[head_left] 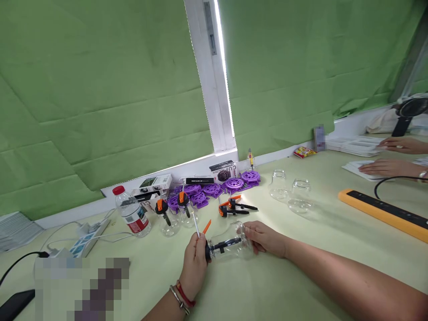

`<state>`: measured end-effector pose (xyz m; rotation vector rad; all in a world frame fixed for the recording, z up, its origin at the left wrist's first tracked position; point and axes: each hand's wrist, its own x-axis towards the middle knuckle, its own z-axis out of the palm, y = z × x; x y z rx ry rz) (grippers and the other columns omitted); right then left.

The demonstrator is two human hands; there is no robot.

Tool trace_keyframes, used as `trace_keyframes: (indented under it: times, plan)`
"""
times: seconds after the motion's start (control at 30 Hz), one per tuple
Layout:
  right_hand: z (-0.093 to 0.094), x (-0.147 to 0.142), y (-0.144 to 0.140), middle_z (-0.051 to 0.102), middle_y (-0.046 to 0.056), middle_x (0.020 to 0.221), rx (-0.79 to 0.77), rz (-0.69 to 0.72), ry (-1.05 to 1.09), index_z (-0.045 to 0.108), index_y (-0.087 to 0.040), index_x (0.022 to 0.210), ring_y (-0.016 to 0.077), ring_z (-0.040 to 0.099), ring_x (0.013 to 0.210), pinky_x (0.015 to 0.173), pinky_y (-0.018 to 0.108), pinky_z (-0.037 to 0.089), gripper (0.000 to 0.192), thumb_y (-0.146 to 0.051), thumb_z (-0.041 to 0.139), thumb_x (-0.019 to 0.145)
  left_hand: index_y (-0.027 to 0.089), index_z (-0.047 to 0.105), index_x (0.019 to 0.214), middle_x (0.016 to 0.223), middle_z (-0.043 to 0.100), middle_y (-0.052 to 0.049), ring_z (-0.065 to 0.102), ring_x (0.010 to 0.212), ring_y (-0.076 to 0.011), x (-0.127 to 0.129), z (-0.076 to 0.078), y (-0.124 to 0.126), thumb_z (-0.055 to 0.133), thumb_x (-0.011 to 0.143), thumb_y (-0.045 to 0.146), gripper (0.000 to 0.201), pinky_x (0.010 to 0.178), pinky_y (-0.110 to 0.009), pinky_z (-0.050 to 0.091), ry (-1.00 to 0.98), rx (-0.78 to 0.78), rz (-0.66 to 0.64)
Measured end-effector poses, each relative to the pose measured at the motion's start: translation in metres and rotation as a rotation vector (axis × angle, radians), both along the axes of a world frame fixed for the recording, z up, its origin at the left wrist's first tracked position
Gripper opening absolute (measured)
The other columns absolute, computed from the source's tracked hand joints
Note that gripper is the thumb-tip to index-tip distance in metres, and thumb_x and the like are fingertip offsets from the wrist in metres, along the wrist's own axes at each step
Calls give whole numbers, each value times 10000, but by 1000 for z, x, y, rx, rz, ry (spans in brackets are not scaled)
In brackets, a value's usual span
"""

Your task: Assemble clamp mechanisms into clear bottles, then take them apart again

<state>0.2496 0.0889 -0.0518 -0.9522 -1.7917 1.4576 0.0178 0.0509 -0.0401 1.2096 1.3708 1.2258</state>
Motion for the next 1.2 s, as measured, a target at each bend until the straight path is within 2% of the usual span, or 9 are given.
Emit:
trace_keyframes:
  times: [0.07,0.13,0.27,0.47,0.67,0.8,0.93,1.03,1.2]
  plan:
    - [0,2,0,524,-15,572,7,27,7,591,-125,994,60,384,420,413,197,304,605,-668,382,826,214,429,720,662,408,42,385,576,-101,0,3,1,464,804,564,361,484,-185,396,5,-2,-13]
    - [1,5,-1,597,42,821,13,77,66,492,-171,1241,66,439,503,459,205,371,654,-655,451,803,214,434,721,663,410,42,386,577,-100,0,6,1,474,799,557,354,488,-184,395,-3,-2,-4]
    - [-1,7,-2,394,98,1298,13,116,187,219,-339,1423,125,527,832,629,241,475,917,-490,725,673,209,455,727,671,423,41,396,577,-97,0,12,0,510,773,540,338,485,-182,388,-44,-14,40]
    - [-1,4,-4,495,65,1111,-39,129,224,334,-281,1348,124,549,802,659,250,476,822,-428,758,659,211,492,760,711,458,28,429,613,-108,2,10,-3,526,755,533,323,502,-186,406,-61,-72,96]
    - [1,2,-2,592,22,743,-84,119,87,467,-153,1143,62,466,443,398,179,287,631,-659,504,768,211,468,724,692,434,27,411,596,-108,1,6,-3,506,777,538,333,489,-189,397,-32,7,54]
    - [4,4,-2,558,3,657,13,89,-4,546,-133,1024,60,414,439,421,193,290,597,-673,406,812,204,470,702,675,441,26,401,572,-102,1,8,-3,506,781,539,346,480,-190,389,-40,22,25]
    - [10,7,-8,581,90,1009,138,49,-2,433,-188,1302,132,531,713,641,271,448,661,-638,447,817,204,501,724,665,450,32,401,561,-97,3,16,-3,514,774,527,327,488,-189,389,-95,-44,33]
    - [12,9,-12,379,112,1356,264,54,70,259,-280,1415,214,482,1057,825,325,447,831,-529,656,729,208,509,731,678,455,35,419,580,-95,4,21,-4,522,766,511,306,513,-187,400,-120,-87,81]
    - [8,10,-13,400,103,1335,329,39,67,331,-288,1381,208,489,1027,852,343,442,830,-383,754,673,211,538,777,721,484,25,447,609,-103,2,20,-4,532,755,509,299,522,-196,410,-122,-111,124]
